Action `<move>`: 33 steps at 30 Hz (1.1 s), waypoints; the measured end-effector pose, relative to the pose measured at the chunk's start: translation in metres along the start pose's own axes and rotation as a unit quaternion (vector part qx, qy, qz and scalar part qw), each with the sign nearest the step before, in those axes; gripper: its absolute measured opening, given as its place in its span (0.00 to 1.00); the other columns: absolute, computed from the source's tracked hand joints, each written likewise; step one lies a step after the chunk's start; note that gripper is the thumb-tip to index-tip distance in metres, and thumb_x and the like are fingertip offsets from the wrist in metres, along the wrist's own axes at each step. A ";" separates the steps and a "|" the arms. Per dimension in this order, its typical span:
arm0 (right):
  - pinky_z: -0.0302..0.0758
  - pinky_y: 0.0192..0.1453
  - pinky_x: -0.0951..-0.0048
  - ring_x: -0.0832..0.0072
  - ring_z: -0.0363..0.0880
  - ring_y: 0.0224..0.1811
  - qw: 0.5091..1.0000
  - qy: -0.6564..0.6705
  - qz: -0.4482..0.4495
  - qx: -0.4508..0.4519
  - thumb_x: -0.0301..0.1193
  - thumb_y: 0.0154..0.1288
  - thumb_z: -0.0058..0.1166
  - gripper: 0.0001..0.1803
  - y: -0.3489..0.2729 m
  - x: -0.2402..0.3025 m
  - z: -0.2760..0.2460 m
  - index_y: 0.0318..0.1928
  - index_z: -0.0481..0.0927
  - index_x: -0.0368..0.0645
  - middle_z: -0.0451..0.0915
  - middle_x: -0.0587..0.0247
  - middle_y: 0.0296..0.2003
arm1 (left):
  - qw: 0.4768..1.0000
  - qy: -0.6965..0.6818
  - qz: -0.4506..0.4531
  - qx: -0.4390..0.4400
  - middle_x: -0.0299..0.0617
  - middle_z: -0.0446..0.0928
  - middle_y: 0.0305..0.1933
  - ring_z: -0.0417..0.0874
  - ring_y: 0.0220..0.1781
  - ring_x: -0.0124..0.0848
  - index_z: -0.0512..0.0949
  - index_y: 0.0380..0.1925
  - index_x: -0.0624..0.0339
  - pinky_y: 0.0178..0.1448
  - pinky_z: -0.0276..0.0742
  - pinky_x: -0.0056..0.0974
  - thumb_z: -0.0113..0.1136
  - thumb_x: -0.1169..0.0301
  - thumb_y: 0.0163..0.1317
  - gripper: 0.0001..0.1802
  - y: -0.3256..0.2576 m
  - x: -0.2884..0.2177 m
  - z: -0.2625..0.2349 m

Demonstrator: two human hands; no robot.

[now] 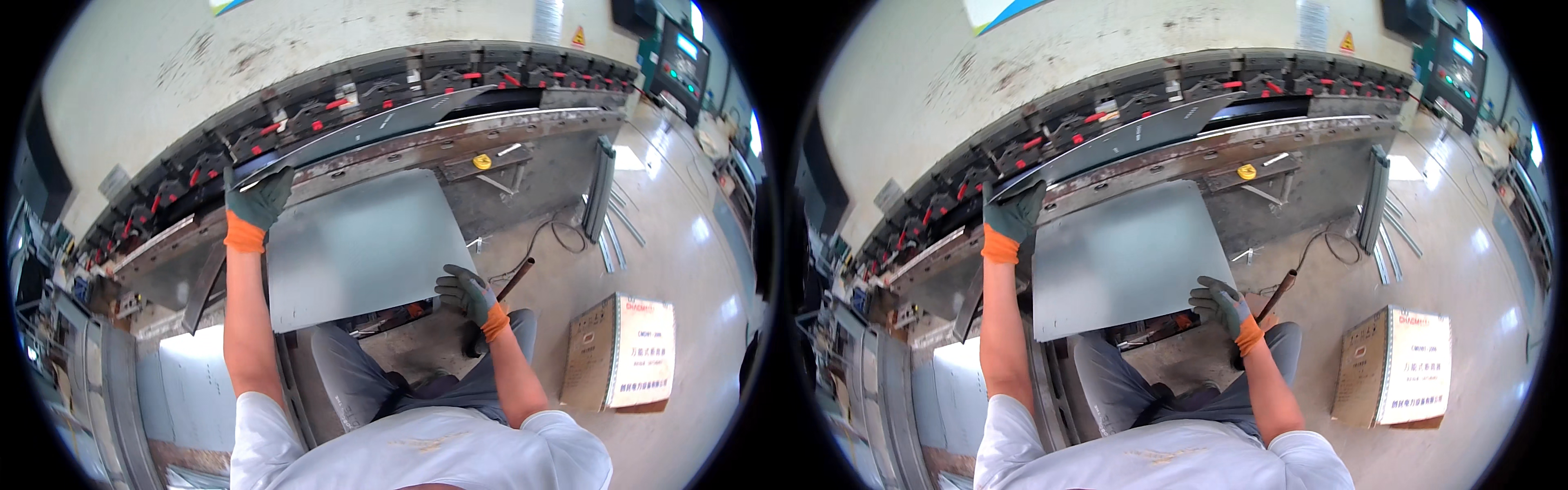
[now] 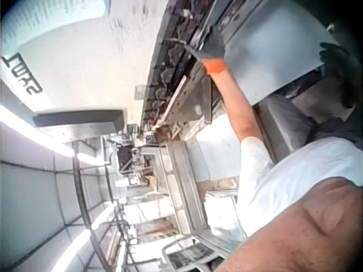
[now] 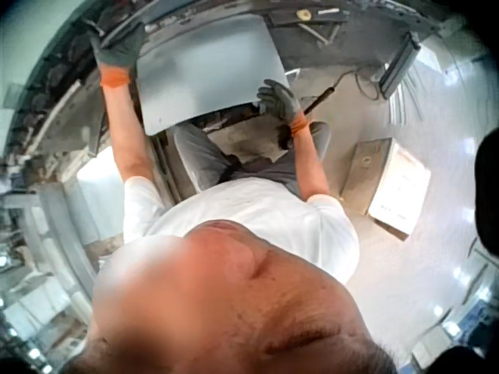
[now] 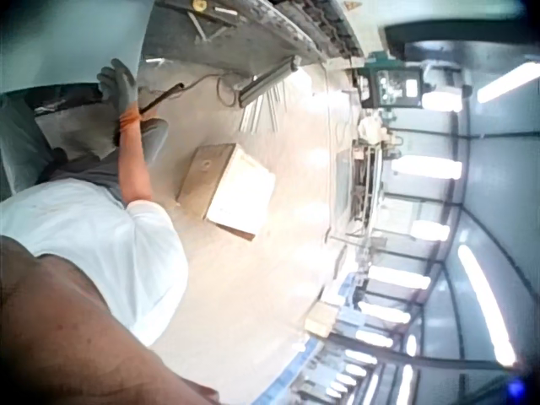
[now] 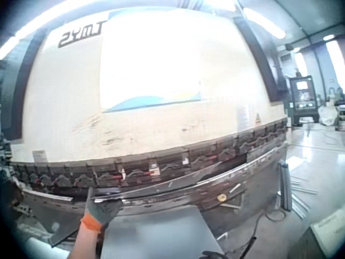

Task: The person sits on the floor and repeatedly picks up perforated metal panels from a stack, places them into a machine, and then stacks them back. The person wears gloves and handles the panels with both hands.

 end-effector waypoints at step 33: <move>0.81 0.62 0.64 0.65 0.84 0.55 0.999 -0.028 -0.013 0.030 0.42 0.77 0.53 0.27 -0.028 -0.020 -0.002 0.69 0.72 0.41 0.83 0.52 0.54 | 0.917 0.160 -0.029 0.364 0.53 0.63 0.77 0.65 0.78 0.39 0.59 0.72 0.77 0.84 0.58 0.40 0.34 0.69 0.79 0.28 0.023 -0.008 0.007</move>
Point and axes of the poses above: each hand's wrist, its own y-axis towards the middle knuckle, its own z-axis out of the palm, x = y × z, the point moved 5 cm from there along y, towards the middle knuckle
